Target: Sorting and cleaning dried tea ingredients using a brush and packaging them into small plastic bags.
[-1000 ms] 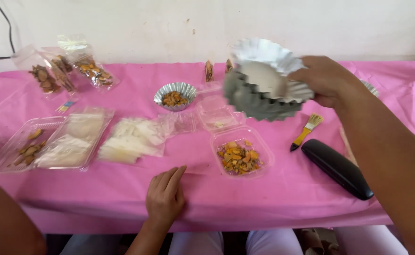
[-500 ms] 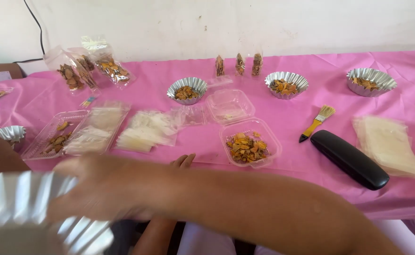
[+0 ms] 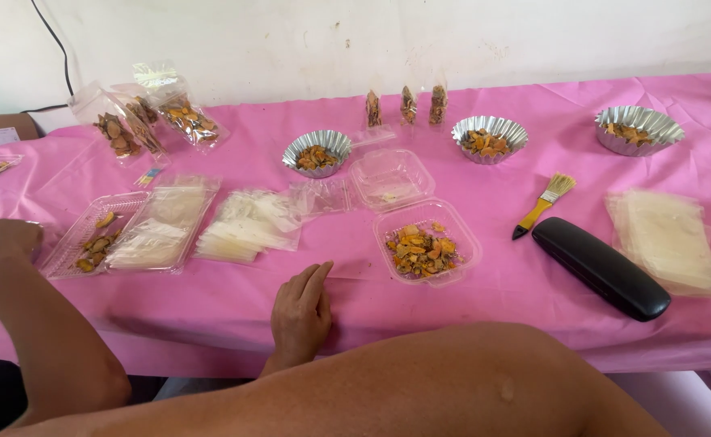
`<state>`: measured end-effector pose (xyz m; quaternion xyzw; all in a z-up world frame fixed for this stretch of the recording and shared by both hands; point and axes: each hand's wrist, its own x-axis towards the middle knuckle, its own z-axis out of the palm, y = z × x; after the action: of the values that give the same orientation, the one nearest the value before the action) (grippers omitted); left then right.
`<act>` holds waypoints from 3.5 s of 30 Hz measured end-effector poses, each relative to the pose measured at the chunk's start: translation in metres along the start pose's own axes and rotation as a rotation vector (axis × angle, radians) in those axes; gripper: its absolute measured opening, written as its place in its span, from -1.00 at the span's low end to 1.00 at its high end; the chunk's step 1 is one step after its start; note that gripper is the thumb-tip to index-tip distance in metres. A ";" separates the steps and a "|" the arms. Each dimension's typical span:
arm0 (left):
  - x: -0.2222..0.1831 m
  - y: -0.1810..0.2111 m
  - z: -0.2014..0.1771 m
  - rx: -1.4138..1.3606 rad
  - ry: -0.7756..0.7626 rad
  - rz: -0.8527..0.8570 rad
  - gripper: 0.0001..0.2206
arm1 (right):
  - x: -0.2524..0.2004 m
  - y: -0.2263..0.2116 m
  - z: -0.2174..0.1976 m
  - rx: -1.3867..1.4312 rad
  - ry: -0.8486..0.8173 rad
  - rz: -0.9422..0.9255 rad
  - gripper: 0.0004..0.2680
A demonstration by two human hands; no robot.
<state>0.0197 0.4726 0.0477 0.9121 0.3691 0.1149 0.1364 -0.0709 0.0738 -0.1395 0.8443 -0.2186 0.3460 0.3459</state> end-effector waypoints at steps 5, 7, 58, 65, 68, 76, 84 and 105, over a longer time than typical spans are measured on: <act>-0.312 0.234 -0.020 -0.325 -0.057 0.311 -0.80 | 0.149 0.198 -0.150 0.893 -0.555 -0.416 -0.72; -0.387 0.241 0.019 -0.523 -0.171 0.550 -0.71 | 0.211 0.263 -0.135 1.518 -0.925 -0.670 -0.73; -0.298 0.366 0.123 -0.244 -0.393 0.802 -0.69 | 0.300 0.095 0.303 1.803 -0.410 0.082 -0.74; -0.300 0.381 0.132 -0.723 -0.236 0.990 -0.46 | 0.288 0.141 0.240 2.213 -0.271 0.276 -0.85; -0.306 0.395 0.135 -0.779 -0.160 1.074 -0.23 | 0.280 0.146 0.238 2.391 -0.167 0.374 -0.87; -0.327 0.407 0.106 -0.794 -0.152 1.033 0.04 | 0.279 0.153 0.242 2.707 -0.243 0.284 -0.87; -0.265 0.420 0.193 -0.878 0.068 1.186 -0.78 | 0.279 0.182 0.214 2.102 -0.255 0.078 -0.86; -0.303 0.396 0.133 -0.476 0.505 1.255 0.15 | 0.259 0.166 0.174 2.272 -0.273 -0.126 -0.86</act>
<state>0.1028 -0.0366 0.0223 0.8436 -0.2396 0.4565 0.1503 0.0757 -0.1980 0.0317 0.7089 0.2274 0.2310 -0.6264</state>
